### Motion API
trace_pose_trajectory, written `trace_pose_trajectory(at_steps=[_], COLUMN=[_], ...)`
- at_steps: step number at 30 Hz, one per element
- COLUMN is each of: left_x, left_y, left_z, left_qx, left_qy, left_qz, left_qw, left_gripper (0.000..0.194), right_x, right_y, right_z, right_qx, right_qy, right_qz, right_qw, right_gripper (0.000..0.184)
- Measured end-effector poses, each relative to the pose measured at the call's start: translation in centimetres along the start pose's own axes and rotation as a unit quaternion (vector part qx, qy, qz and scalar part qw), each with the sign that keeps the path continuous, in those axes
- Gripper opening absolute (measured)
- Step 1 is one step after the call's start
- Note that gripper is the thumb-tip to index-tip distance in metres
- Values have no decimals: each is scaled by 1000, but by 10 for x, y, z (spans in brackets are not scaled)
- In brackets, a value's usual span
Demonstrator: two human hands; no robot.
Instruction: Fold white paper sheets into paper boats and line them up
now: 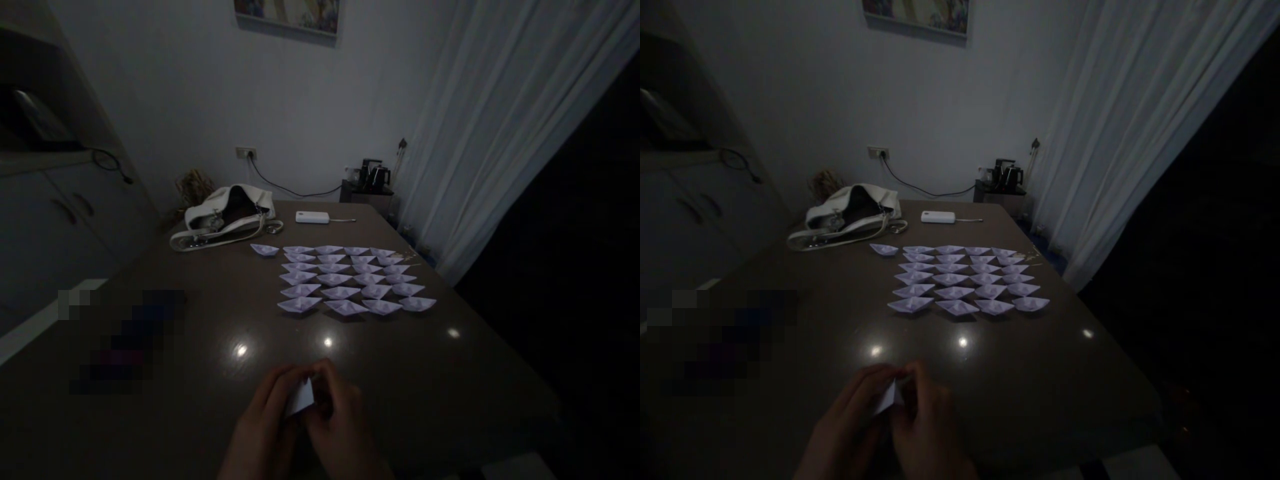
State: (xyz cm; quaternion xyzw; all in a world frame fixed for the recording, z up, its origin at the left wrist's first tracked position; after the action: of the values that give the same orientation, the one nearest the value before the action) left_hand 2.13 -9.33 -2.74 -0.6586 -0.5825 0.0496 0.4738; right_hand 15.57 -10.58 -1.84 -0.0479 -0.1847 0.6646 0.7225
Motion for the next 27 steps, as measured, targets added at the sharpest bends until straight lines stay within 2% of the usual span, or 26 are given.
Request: trace_pose_trajectory(at_steps=[3,6,10,14,17,20,23,25,27], left_x=[-1,-1,5,11,10,6,5,7,9], left_y=[-2,-11,-23,-25,-26,-27,-28,-26,-22], left_z=[2,3,3,0,-2,-3,-3,-4,-3], left_qx=[-47,-123,-255,-323,-368,-408,-425,-403,-377], left_qy=[-24,-70,-152,-208,-229,-248,-256,-265,-276], left_qz=[-22,2,28,26,74,131,117,103,116], left_qw=[998,990,955,923,898,869,860,870,877], left_gripper=[49,43,16,22,24,31,53,50,40], right_x=[1,2,2,1,2,4,4,4,4], right_y=[0,-3,-12,-16,-17,-18,-20,-21,-21], right_z=[1,1,4,6,3,-3,-5,-3,1], right_qx=[22,92,168,213,245,219,135,102,90], right_qy=[-12,-32,-13,8,-17,-62,-95,-100,-109], right_qz=[-1,8,25,32,23,7,21,33,38], right_qw=[1000,995,985,977,969,974,986,989,989], right_gripper=[38,34,30,30,28,31,34,35,36])
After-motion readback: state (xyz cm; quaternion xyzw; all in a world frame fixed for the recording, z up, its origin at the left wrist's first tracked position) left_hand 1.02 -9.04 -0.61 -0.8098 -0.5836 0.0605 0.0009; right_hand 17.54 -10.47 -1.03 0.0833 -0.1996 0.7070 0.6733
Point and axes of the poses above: each hand's wrist, its own x-axis towards the middle knuckle, its own y-axis out of the palm, z = x × y, the point moved 1 cm from there along x, towards the middle knuckle, and after that the axes turned 8 degrees about x, right-handed, at the moved point
